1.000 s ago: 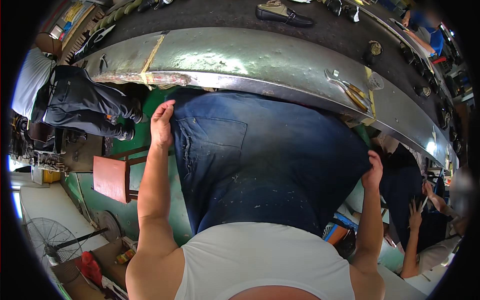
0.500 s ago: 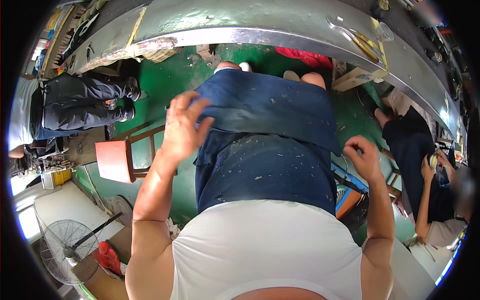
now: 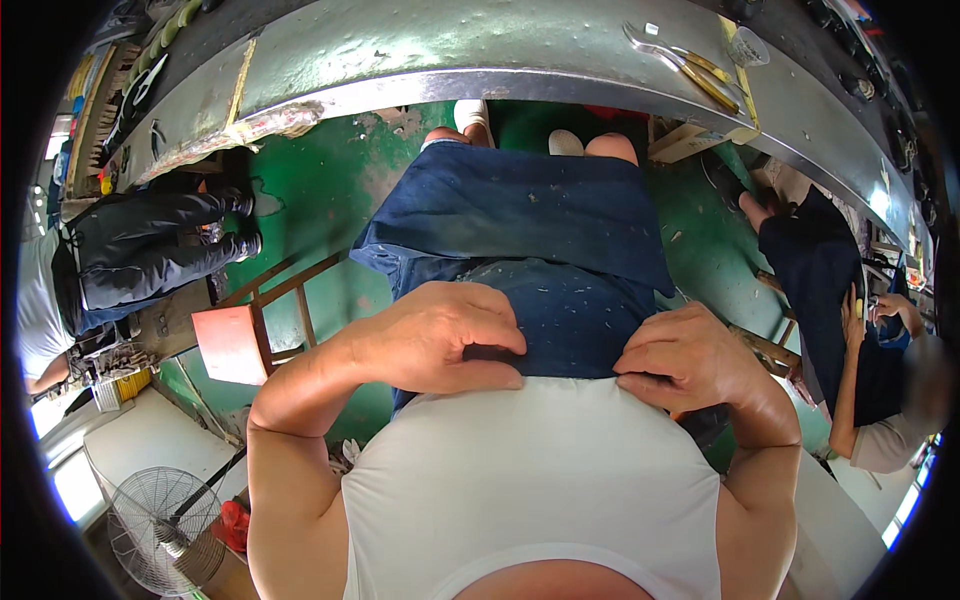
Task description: Hammering and trimming shoe soles as they come off an assembly line belt.
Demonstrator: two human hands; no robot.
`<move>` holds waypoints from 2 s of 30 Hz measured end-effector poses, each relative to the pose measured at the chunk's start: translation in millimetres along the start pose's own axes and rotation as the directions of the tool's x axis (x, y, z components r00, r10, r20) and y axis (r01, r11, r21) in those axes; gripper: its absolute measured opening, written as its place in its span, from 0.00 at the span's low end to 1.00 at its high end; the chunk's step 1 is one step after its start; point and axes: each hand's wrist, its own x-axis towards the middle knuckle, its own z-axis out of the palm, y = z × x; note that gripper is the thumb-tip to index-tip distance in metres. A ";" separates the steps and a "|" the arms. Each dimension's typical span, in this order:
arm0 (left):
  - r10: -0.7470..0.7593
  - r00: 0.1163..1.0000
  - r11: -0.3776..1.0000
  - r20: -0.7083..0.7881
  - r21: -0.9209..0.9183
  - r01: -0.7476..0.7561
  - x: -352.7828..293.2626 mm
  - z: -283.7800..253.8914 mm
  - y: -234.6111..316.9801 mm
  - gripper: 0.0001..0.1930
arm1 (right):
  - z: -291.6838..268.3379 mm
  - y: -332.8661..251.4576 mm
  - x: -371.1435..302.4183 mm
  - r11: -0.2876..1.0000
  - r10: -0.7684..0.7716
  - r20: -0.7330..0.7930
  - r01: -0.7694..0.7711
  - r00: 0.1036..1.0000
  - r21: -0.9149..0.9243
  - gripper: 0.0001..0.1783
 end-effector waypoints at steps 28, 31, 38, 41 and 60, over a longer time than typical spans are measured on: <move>-0.157 0.948 0.984 -0.279 0.042 0.175 27.2 -22.5 -20.1 0.01 | -10.6 27.4 29.5 0.824 0.493 -0.069 -0.440 0.867 0.357 0.07; -0.166 0.947 0.983 -0.276 0.027 0.181 25.0 -21.9 -21.3 0.01 | -10.4 26.0 30.0 0.804 0.522 -0.047 -0.474 0.851 0.358 0.06; -0.337 0.938 0.940 -0.087 -0.084 0.330 14.3 -30.3 -18.7 0.05 | -5.0 30.0 31.4 0.854 0.468 -0.101 -0.421 0.878 0.305 0.05; -0.358 0.917 0.921 -0.173 0.094 0.377 6.2 -25.0 -29.5 0.06 | 1.2 35.5 34.4 0.873 0.458 -0.109 -0.424 0.882 0.241 0.05; -0.390 0.899 0.919 -0.200 -0.031 0.392 -30.2 -21.0 -43.2 0.11 | -14.9 40.3 19.1 0.941 0.331 0.010 -0.331 0.943 0.062 0.07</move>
